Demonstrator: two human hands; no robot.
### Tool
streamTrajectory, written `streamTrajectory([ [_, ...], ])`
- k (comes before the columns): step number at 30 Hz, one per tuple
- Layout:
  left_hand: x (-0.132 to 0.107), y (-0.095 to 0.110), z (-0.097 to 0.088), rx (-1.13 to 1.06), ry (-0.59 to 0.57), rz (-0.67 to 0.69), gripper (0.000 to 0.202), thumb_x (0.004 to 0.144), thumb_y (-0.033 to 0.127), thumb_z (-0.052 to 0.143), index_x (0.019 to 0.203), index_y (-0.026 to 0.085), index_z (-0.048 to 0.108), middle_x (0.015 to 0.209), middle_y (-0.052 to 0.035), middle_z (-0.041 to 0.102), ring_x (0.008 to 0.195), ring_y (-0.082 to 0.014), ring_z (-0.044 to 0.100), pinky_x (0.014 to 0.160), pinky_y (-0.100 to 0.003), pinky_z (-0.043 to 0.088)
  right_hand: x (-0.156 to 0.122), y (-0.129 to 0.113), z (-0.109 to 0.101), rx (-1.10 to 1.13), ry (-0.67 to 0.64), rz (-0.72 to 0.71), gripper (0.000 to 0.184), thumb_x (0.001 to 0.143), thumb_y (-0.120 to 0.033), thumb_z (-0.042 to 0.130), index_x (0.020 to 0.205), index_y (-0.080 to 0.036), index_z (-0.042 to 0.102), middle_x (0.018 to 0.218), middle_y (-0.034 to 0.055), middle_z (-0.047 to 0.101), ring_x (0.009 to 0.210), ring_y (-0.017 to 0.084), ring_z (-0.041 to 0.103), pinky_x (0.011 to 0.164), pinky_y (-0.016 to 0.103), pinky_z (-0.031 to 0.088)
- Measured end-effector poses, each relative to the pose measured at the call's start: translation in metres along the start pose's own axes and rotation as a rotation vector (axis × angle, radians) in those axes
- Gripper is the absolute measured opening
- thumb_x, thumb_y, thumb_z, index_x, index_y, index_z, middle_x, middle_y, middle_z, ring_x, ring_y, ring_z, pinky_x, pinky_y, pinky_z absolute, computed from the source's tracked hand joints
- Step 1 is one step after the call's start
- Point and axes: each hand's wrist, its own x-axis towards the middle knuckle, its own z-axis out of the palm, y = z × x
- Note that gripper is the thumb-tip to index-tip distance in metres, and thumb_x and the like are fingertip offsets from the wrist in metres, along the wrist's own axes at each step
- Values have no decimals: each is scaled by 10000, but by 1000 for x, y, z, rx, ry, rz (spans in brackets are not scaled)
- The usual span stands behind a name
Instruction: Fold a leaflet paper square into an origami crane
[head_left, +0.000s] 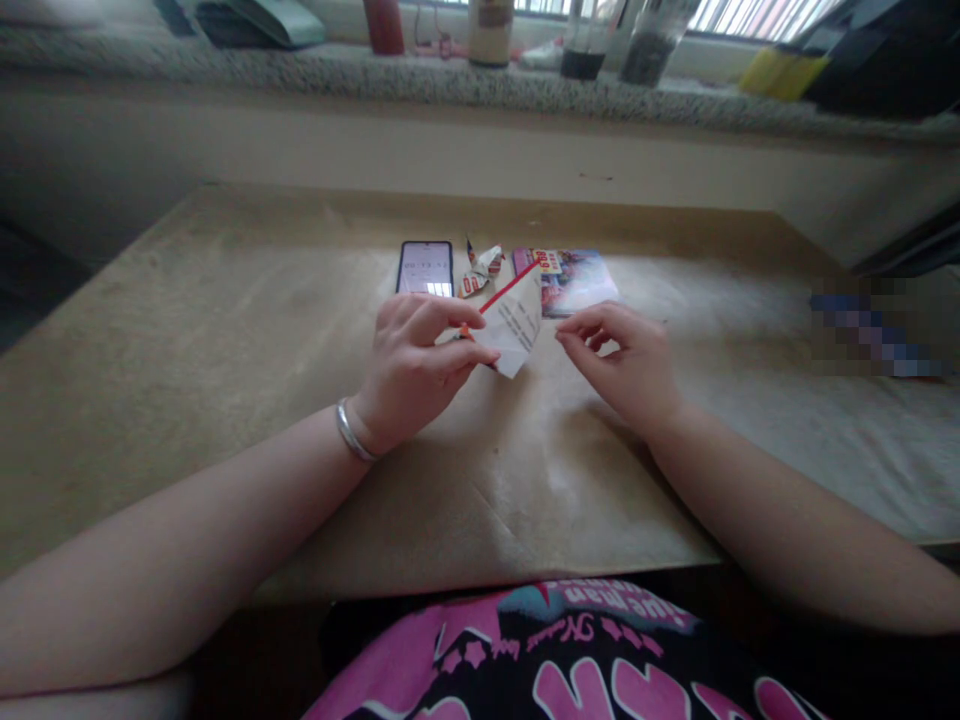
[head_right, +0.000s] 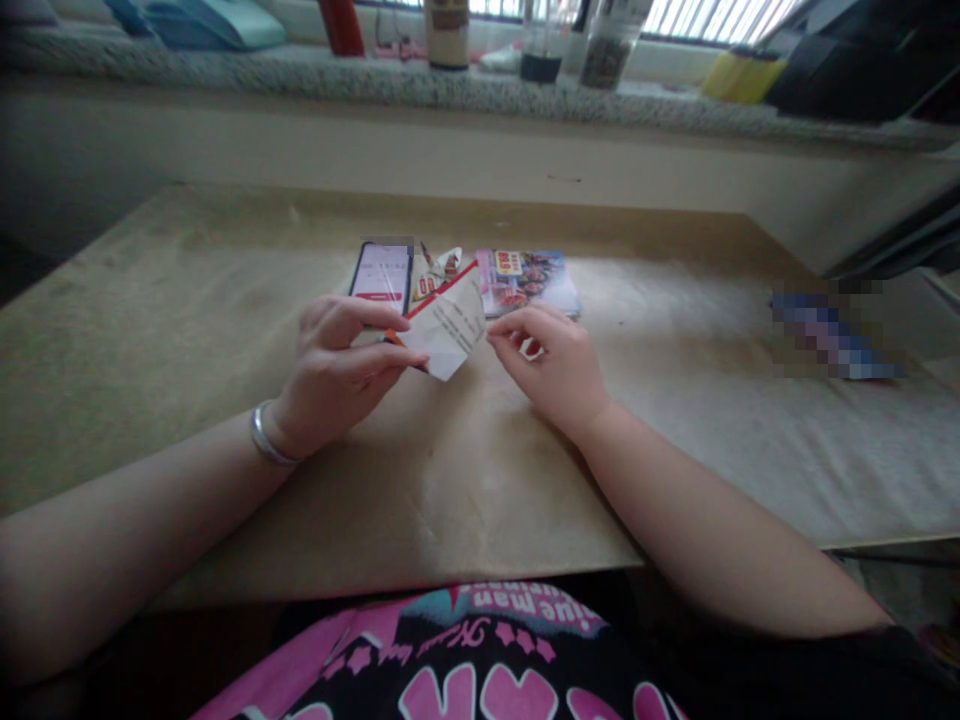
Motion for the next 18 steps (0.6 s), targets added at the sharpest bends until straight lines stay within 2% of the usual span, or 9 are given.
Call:
streamTrajectory([
  [2, 0, -2, 0, 41, -25, 44, 110, 853, 291, 673, 753, 297, 717, 971, 22, 651, 901, -141, 550, 873, -333, 419, 0, 4, 3, 65, 23, 128, 72, 817, -249, 630, 888, -249, 635, 868, 15, 667, 654, 126, 593, 536, 263, 503],
  [4, 0, -3, 1, 46, -60, 92, 129, 865, 284, 652, 754, 293, 719, 989, 20, 649, 909, -142, 538, 875, -328, 420, 1, 8, 5, 121, -9, 215, 288, 775, -243, 659, 1056, -266, 596, 1034, 33, 647, 694, 128, 606, 523, 257, 512],
  [6, 0, -4, 2, 29, -109, 133, 142, 879, 267, 624, 782, 294, 724, 1029, 9, 646, 942, -147, 534, 885, -327, 428, 1, 11, 7, 135, -49, 243, 500, 732, -230, 683, 1205, -289, 530, 1181, 56, 596, 798, 154, 627, 542, 266, 535],
  [8, 0, -4, 2, -16, -169, 174, 156, 888, 239, 598, 819, 294, 727, 1082, 1, 640, 990, -153, 531, 903, -326, 441, 2, 12, 8, 114, -70, 224, 593, 711, -219, 686, 1268, -305, 500, 1251, 68, 553, 938, 195, 623, 586, 286, 561],
  [10, 1, -2, 2, -81, -214, 223, 178, 889, 197, 576, 841, 291, 720, 1141, -2, 632, 1040, -159, 533, 920, -326, 454, 2, 12, 6, 94, -90, 192, 540, 719, -211, 670, 1237, -300, 548, 1273, 76, 529, 1051, 225, 593, 638, 307, 580],
  [12, 2, 0, 1, -144, -222, 241, 203, 878, 146, 550, 862, 283, 700, 1195, -4, 622, 1081, -166, 539, 941, -339, 458, 3, 12, 4, 78, -116, 158, 377, 738, -210, 656, 1109, -277, 638, 1250, 81, 531, 1098, 235, 573, 685, 322, 586],
  [15, 4, 3, -4, -232, -209, 185, 201, 834, 99, 516, 934, 234, 629, 1246, -40, 616, 1127, -184, 554, 992, -386, 446, 5, 13, -2, 34, -145, 78, 160, 766, -217, 649, 913, -257, 699, 1169, 75, 577, 1082, 229, 579, 737, 351, 577],
  [18, 4, 5, -8, -297, -239, 104, 227, 815, 130, 526, 1028, 201, 565, 1184, -67, 657, 1129, -187, 590, 1068, -431, 396, 7, 17, -9, -36, -149, -40, 108, 787, -208, 656, 860, -263, 715, 1143, 65, 624, 1065, 228, 590, 838, 419, 545],
])
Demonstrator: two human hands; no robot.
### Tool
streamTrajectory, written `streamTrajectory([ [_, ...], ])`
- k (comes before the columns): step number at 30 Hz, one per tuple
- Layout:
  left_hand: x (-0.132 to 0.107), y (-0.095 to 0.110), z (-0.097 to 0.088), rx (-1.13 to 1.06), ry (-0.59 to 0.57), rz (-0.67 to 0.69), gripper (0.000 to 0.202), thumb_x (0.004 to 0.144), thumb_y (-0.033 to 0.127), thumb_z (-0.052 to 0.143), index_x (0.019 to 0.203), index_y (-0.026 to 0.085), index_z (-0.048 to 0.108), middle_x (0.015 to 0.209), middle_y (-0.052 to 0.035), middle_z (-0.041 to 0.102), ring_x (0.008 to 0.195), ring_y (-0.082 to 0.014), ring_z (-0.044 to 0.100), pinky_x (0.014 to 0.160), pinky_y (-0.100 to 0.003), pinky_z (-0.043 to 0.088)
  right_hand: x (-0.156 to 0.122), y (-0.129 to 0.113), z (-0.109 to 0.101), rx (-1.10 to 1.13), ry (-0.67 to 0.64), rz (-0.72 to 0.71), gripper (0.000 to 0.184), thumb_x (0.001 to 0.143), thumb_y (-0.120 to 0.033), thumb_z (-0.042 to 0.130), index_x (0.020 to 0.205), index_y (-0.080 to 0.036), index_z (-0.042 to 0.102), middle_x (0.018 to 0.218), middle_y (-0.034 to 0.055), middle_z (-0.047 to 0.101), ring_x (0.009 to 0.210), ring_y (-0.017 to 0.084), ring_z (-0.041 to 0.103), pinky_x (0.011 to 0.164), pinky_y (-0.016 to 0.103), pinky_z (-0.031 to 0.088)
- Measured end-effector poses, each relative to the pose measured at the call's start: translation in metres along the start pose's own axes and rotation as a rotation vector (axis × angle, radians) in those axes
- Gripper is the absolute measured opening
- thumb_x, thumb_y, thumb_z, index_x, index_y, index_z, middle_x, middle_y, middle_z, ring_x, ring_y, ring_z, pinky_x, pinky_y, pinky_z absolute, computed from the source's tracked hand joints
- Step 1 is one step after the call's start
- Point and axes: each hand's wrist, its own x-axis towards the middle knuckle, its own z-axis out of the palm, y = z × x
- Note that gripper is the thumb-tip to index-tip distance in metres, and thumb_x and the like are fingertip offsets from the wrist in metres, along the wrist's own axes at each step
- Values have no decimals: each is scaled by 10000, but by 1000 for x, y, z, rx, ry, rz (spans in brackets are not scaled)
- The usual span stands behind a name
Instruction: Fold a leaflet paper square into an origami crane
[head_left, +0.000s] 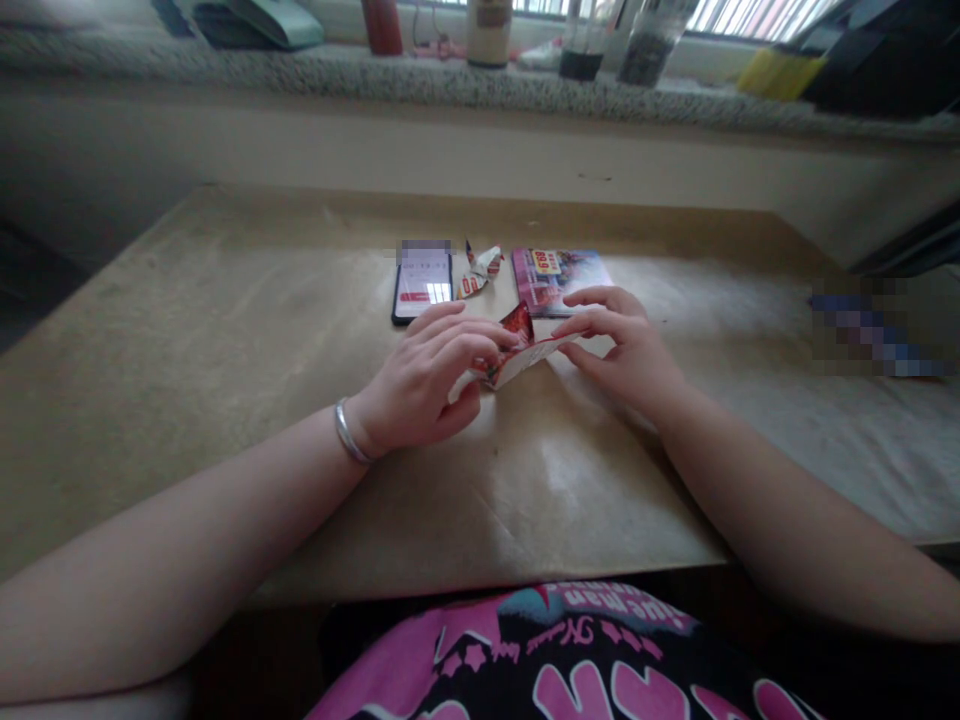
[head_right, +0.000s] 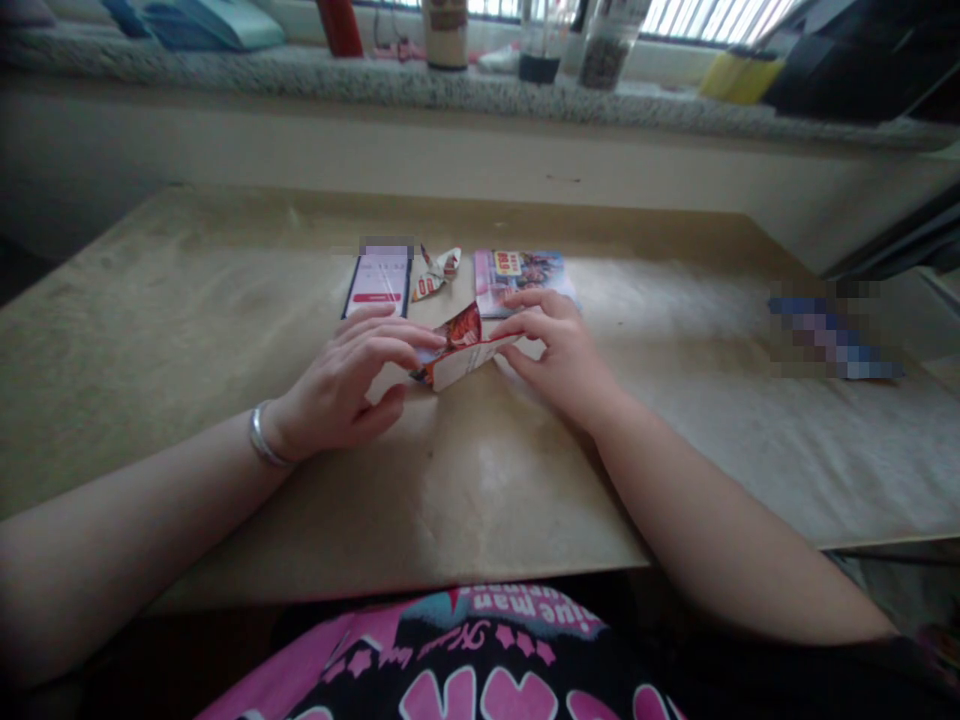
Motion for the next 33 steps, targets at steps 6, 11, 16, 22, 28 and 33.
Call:
streamTrajectory([
  [6, -3, -5, 0, 109, -134, -34, 225, 893, 234, 518, 1086, 231, 634, 1114, -29, 704, 1091, -162, 633, 1148, -430, 300, 0, 11, -11, -75, -71, -134, 119, 800, -203, 682, 765, -300, 742, 1185, 17, 676, 1148, 236, 579, 1040, 512, 408],
  [11, -4, -8, 4, 191, -204, 5, 230, 912, 248, 539, 1105, 272, 663, 1010, 16, 741, 1000, -146, 665, 1141, -407, 307, 0, 25, -10, -91, -163, -141, 146, 772, -181, 700, 762, -311, 766, 1266, 13, 655, 1208, 258, 540, 1048, 529, 408],
  [16, -4, -9, 4, 243, -252, 44, 229, 920, 242, 537, 1112, 259, 661, 1010, 17, 743, 941, -139, 680, 1111, -390, 361, -1, 34, -8, -142, -236, -194, 120, 790, -223, 681, 770, -295, 774, 1280, 40, 650, 1251, 274, 514, 1031, 536, 424],
  [22, -4, -13, 0, 160, -342, 100, 224, 928, 246, 488, 883, 222, 706, 976, -7, 743, 917, -137, 692, 1038, -342, 466, -3, 36, -8, -176, -318, -188, 168, 816, -208, 644, 847, -300, 780, 1317, 43, 624, 1278, 282, 498, 1065, 559, 392],
  [28, -6, -9, 0, 61, -366, 28, 239, 937, 295, 506, 1003, 181, 705, 1031, -66, 736, 966, -182, 699, 831, -300, 574, -3, 36, -10, -168, -343, -151, 175, 794, -195, 656, 862, -298, 781, 1334, 48, 609, 1292, 308, 485, 1072, 586, 375],
  [33, -5, -4, 10, 40, -366, 22, 261, 930, 220, 511, 1136, 185, 666, 1190, -68, 687, 1143, -203, 624, 978, -358, 529, -2, 30, -13, -67, -368, -127, 149, 781, -220, 694, 879, -302, 769, 1384, 39, 564, 1275, 277, 511, 1085, 550, 379],
])
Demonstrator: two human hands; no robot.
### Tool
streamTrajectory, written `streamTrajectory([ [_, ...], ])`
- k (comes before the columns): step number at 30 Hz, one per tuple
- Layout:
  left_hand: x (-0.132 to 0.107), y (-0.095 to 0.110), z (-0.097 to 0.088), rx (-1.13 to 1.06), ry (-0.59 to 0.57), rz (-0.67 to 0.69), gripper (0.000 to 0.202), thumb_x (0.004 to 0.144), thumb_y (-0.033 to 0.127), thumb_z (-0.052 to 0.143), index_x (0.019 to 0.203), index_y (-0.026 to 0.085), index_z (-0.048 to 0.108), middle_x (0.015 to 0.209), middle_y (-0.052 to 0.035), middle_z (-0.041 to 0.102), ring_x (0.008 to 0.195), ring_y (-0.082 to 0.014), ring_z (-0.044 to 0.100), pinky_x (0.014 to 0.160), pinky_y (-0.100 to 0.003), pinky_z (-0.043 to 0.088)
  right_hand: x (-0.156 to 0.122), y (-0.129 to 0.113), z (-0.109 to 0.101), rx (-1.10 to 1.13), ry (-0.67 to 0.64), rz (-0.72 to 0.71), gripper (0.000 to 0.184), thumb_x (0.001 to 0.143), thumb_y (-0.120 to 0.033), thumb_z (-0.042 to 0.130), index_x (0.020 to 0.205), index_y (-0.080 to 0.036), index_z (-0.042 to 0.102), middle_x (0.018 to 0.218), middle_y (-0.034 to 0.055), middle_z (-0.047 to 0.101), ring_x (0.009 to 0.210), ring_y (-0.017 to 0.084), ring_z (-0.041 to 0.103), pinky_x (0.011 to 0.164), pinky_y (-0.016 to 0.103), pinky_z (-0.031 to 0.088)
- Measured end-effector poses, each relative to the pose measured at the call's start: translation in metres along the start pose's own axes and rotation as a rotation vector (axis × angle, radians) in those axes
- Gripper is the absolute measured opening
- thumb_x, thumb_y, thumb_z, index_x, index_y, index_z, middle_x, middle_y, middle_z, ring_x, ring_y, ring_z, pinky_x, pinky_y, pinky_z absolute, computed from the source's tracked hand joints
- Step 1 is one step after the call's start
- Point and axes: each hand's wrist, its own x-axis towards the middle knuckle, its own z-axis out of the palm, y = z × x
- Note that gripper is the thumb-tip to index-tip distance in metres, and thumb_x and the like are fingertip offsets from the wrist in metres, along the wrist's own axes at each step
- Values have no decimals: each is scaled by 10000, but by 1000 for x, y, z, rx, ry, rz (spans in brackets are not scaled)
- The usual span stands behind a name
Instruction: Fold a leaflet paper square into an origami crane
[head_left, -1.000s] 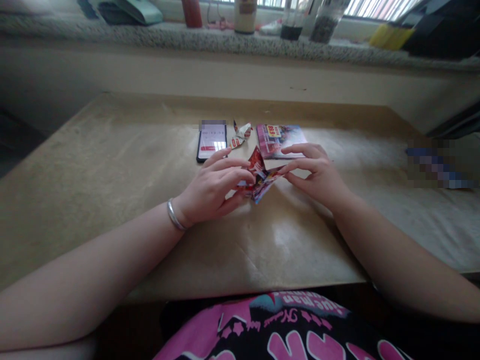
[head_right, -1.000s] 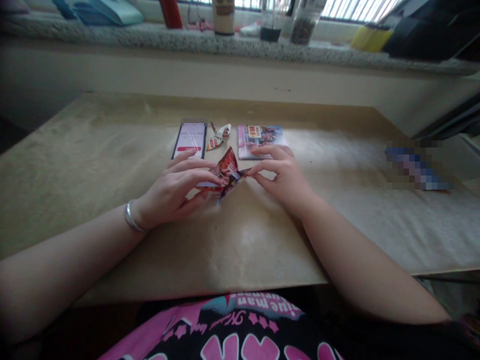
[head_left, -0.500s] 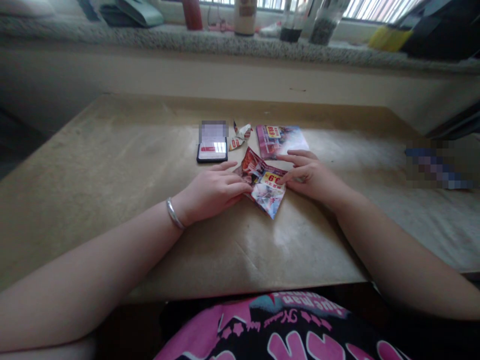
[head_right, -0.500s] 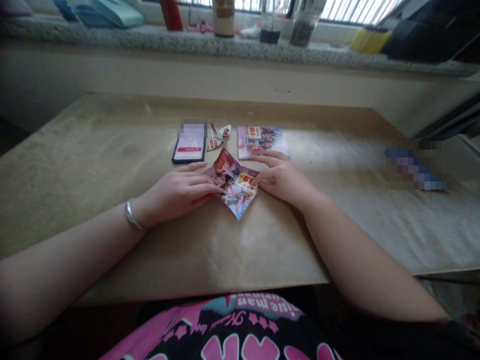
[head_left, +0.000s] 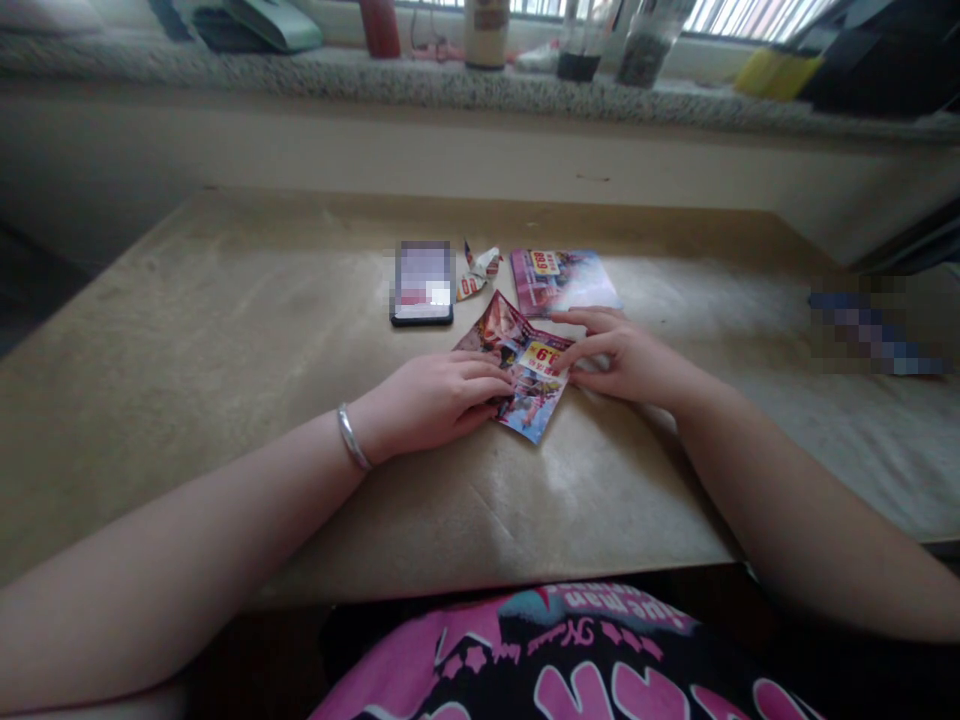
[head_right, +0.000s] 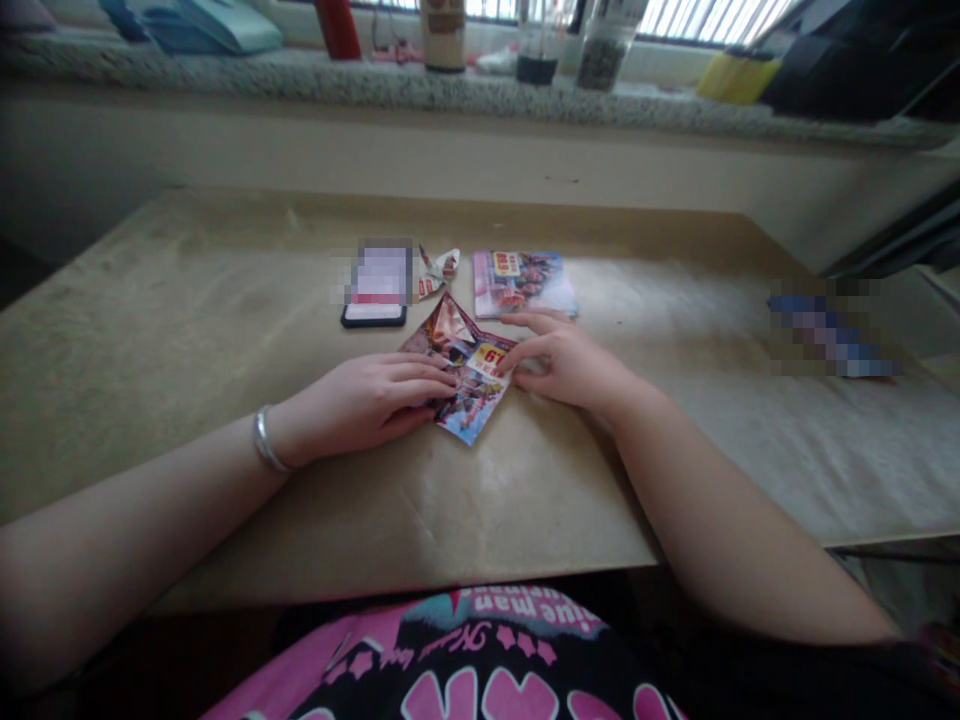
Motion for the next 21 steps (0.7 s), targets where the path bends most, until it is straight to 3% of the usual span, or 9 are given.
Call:
streamTrajectory([
  [7, 1, 3, 5, 6, -25, -31, 317, 940, 266, 519, 1239, 275, 623, 1267, -33, 651, 1182, -229, 585, 1000, -437, 491, 3, -8, 3, 66, -18, -70, 112, 769, -307, 744, 876, -290, 772, 1350, 69, 590, 1249, 274, 536, 1073, 518, 397],
  [13, 2, 5, 6, -20, -30, -35, 327, 933, 244, 526, 1245, 263, 622, 1252, -45, 660, 1197, -217, 574, 1031, -421, 464, 5, -11, 8, 98, -2, -42, 142, 846, -233, 636, 917, -257, 757, 1316, 86, 613, 1188, 235, 584, 1027, 469, 458],
  [21, 2, 3, 5, -13, -31, -6, 280, 947, 265, 501, 1177, 271, 660, 1243, -29, 664, 1182, -233, 583, 1010, -441, 478, 6, -11, 14, 89, 95, 74, 118, 839, -271, 622, 845, -220, 728, 1155, 101, 671, 1076, 208, 634, 976, 422, 491],
])
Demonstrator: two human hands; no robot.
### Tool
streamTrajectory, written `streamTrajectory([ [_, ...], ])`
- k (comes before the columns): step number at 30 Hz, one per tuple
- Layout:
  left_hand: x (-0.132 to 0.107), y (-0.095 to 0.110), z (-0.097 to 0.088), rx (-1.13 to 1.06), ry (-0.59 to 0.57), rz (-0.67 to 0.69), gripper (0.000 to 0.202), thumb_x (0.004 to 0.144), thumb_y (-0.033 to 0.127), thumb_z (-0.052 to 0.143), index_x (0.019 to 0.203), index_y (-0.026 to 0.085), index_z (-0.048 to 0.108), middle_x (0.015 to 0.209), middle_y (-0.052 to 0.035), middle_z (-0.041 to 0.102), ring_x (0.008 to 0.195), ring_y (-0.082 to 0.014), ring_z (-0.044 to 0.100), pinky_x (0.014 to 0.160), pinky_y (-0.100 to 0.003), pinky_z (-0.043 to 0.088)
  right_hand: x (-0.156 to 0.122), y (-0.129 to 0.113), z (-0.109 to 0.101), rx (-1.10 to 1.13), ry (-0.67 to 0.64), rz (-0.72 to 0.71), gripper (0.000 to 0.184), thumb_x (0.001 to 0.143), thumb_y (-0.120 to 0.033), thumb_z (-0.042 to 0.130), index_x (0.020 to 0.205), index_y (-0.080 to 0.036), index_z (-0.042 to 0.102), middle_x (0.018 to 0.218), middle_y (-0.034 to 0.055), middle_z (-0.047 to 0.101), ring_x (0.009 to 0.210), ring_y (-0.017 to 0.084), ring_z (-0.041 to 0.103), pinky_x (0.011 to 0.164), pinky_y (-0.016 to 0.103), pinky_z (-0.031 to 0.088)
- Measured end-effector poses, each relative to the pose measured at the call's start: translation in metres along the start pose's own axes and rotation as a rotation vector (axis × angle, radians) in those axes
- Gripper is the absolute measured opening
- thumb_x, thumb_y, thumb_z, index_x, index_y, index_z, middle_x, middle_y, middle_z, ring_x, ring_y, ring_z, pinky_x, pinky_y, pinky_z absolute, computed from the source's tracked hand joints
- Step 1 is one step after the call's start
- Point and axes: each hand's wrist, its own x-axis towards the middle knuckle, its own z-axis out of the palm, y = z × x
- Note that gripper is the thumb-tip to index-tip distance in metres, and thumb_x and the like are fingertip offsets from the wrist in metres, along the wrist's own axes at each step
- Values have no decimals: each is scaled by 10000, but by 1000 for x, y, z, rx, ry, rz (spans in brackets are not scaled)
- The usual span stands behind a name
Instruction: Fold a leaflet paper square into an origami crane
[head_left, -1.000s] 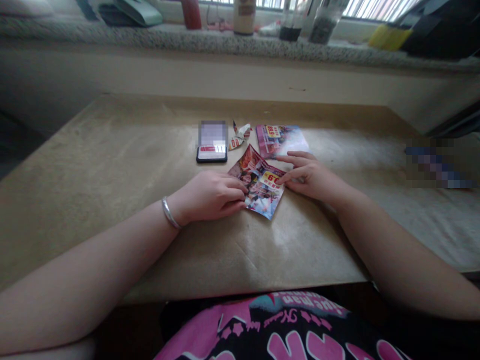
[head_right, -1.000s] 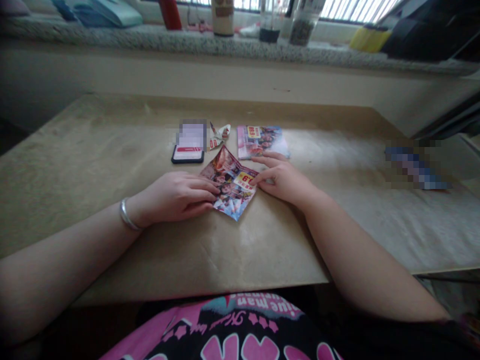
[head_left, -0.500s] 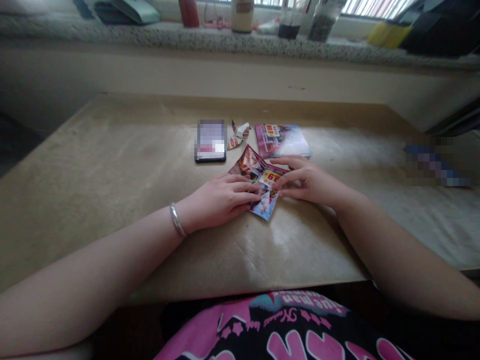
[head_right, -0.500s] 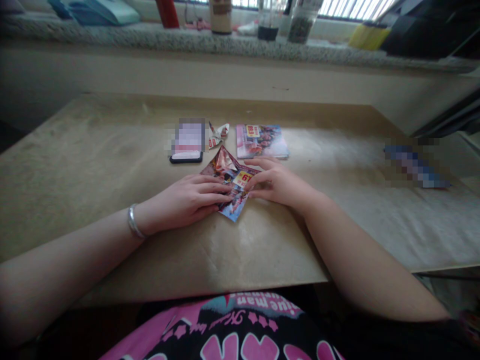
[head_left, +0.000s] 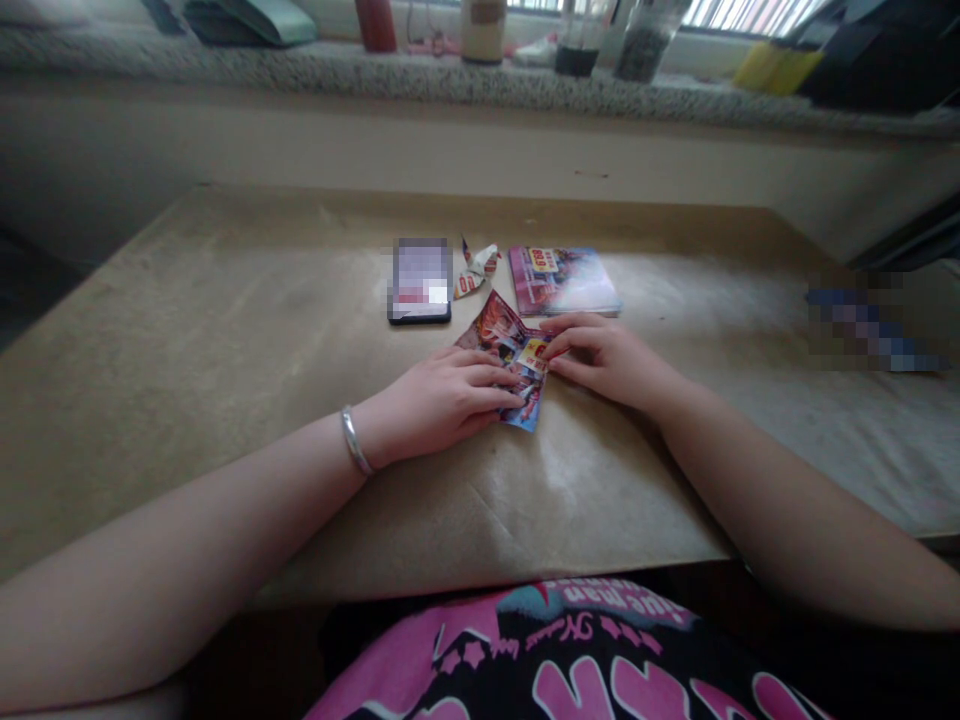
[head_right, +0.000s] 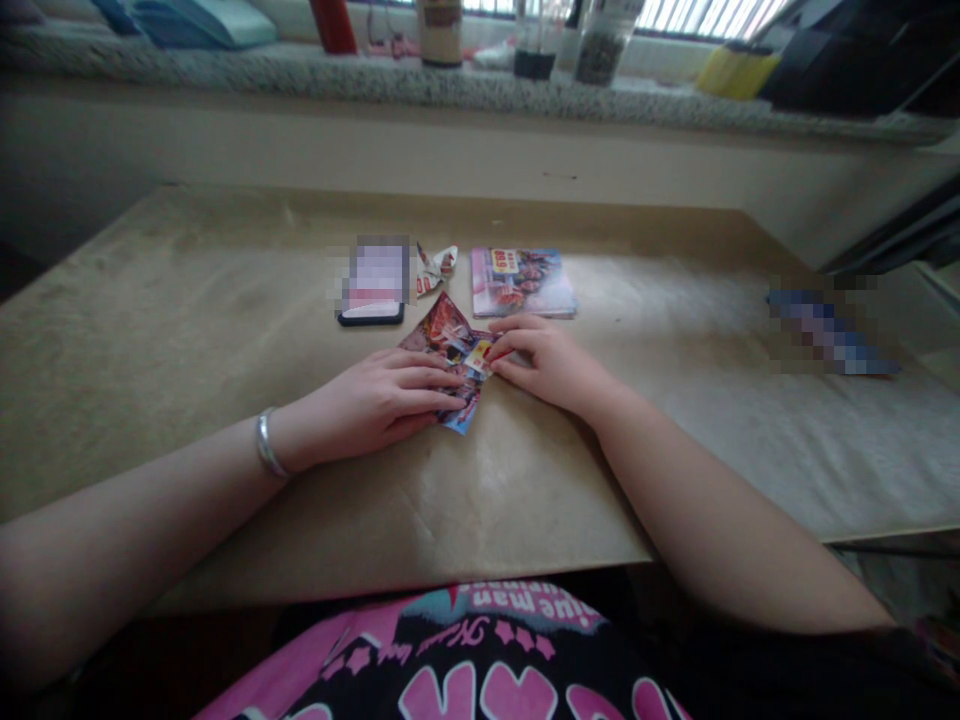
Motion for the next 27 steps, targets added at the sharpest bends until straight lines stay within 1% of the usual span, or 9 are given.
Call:
streamTrajectory([
  [3, 1, 1, -1, 8, -15, 6, 283, 955, 270, 487, 1170, 293, 668, 1257, -12, 656, 1171, -241, 586, 996, -444, 485, 0, 0, 1, 21, 46, 46, 113, 824, -277, 631, 801, -203, 714, 1108, 102, 683, 1040, 214, 640, 964, 419, 491],
  [5, 1, 1, -1, 8, -21, 9, 295, 956, 258, 481, 1183, 300, 664, 1262, -11, 652, 1170, -244, 584, 997, -445, 482, 1, 0, 0, 32, 71, 85, 104, 815, -269, 633, 795, -205, 712, 1059, 91, 698, 1000, 215, 645, 926, 406, 502],
  [9, 2, 2, -1, -9, -24, 17, 308, 954, 245, 484, 1204, 304, 653, 1264, -28, 649, 1177, -231, 577, 1004, -426, 475, 3, -1, 2, 62, 62, 193, 111, 807, -265, 633, 842, -211, 723, 914, 52, 724, 832, 194, 643, 760, 345, 511],
  [11, 2, 2, -1, -16, -24, 25, 321, 955, 236, 479, 1225, 301, 639, 1266, -33, 647, 1176, -226, 577, 1001, -420, 475, 4, -1, 5, 84, 81, 276, 132, 797, -293, 648, 862, -209, 726, 837, 35, 722, 715, 172, 612, 670, 317, 488],
  [13, 3, 2, -1, -20, -26, 29, 330, 956, 230, 472, 1240, 290, 629, 1267, -35, 645, 1173, -226, 578, 998, -417, 477, 6, -2, 8, 113, 107, 339, 156, 789, -322, 655, 862, -202, 722, 784, 24, 714, 641, 153, 574, 622, 302, 462],
  [18, 4, 2, -1, -26, -37, 28, 323, 956, 237, 472, 1234, 272, 633, 1253, -46, 651, 1158, -226, 582, 992, -411, 483, 10, -2, 13, 165, 134, 398, 176, 807, -341, 608, 790, -181, 680, 760, 24, 693, 644, 141, 558, 633, 291, 437],
  [21, 4, 2, -1, -37, -43, 29, 327, 960, 239, 462, 1243, 259, 626, 1268, -49, 643, 1164, -228, 576, 1003, -415, 479, 12, -1, 15, 250, 171, 418, 150, 775, -337, 633, 789, -188, 650, 741, 15, 677, 637, 135, 551, 627, 283, 436],
  [23, 5, 2, -1, -49, -53, 30, 328, 959, 237, 459, 1246, 249, 618, 1276, -46, 638, 1177, -228, 568, 1013, -415, 475, 14, -2, 16, 317, 204, 435, 144, 746, -327, 663, 788, -198, 617, 684, -7, 652, 603, 125, 545, 606, 273, 427],
  [27, 5, 3, -1, -73, -48, 16, 309, 930, 220, 493, 1214, 205, 614, 1262, -68, 638, 1179, -224, 570, 1013, -396, 476, 18, -5, 18, 359, 256, 469, 190, 705, -293, 707, 756, -209, 544, 600, -43, 595, 552, 111, 539, 580, 263, 405],
])
